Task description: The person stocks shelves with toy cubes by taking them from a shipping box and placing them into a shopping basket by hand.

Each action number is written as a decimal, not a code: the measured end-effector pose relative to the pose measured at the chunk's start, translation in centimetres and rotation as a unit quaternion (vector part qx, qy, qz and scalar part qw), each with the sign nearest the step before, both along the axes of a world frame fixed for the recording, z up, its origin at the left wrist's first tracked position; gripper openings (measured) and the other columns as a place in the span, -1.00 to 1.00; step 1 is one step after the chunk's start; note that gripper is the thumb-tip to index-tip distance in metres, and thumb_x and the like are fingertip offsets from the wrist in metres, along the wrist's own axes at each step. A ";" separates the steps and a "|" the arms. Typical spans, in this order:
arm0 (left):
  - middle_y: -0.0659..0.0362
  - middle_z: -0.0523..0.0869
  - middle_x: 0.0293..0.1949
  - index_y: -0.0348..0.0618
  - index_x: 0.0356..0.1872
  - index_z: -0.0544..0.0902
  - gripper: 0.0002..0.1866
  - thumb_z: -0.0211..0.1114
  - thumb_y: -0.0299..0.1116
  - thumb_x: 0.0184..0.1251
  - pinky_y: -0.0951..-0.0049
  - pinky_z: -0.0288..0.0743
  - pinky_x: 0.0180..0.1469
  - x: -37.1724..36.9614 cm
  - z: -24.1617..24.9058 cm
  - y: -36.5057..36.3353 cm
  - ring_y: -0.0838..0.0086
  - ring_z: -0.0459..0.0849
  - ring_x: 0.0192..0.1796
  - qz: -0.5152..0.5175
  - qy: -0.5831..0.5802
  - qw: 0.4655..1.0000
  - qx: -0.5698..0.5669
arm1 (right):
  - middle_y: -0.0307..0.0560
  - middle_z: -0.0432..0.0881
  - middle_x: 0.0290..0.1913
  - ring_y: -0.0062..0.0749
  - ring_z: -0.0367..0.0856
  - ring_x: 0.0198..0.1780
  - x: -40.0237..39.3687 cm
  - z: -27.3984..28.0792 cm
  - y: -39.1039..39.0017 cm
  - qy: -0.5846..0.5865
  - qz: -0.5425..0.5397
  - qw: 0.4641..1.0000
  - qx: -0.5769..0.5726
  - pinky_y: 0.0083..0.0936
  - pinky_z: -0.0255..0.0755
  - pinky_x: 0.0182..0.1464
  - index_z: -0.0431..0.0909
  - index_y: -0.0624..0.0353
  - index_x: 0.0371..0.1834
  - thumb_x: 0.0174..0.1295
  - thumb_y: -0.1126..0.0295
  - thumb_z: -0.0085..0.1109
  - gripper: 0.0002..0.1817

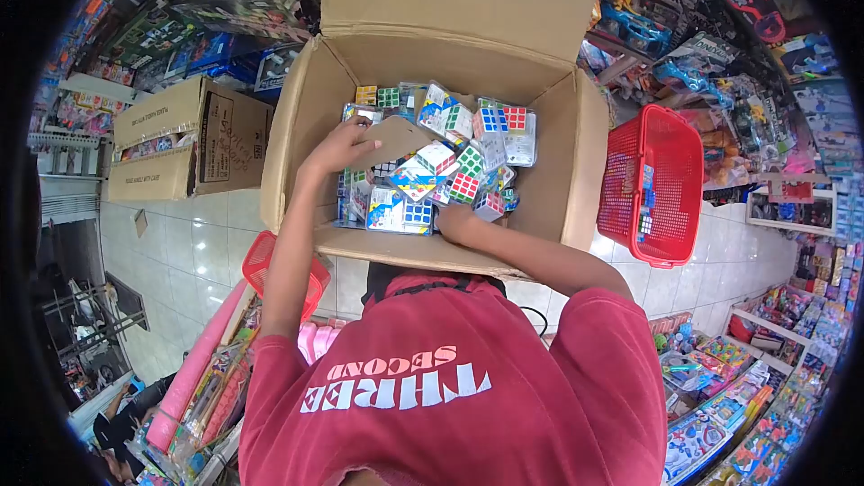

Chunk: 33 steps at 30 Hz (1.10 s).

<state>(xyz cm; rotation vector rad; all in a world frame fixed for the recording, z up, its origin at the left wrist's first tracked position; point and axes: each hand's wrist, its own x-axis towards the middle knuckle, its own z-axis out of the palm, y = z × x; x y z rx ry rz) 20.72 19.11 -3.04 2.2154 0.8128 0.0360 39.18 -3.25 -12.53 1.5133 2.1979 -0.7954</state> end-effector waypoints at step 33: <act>0.01 0.25 0.34 -0.28 0.03 0.59 -0.68 0.13 -0.32 0.37 0.26 0.17 0.33 1.0 11.2 -11.7 0.14 0.21 0.37 -0.002 -0.262 0.964 0.049 | 0.08 0.54 -0.26 0.08 0.51 -0.16 2.3 27.3 -5.6 0.294 -0.206 0.893 0.272 -0.20 0.38 -0.11 0.48 0.24 -0.17 0.16 0.32 0.17 -0.75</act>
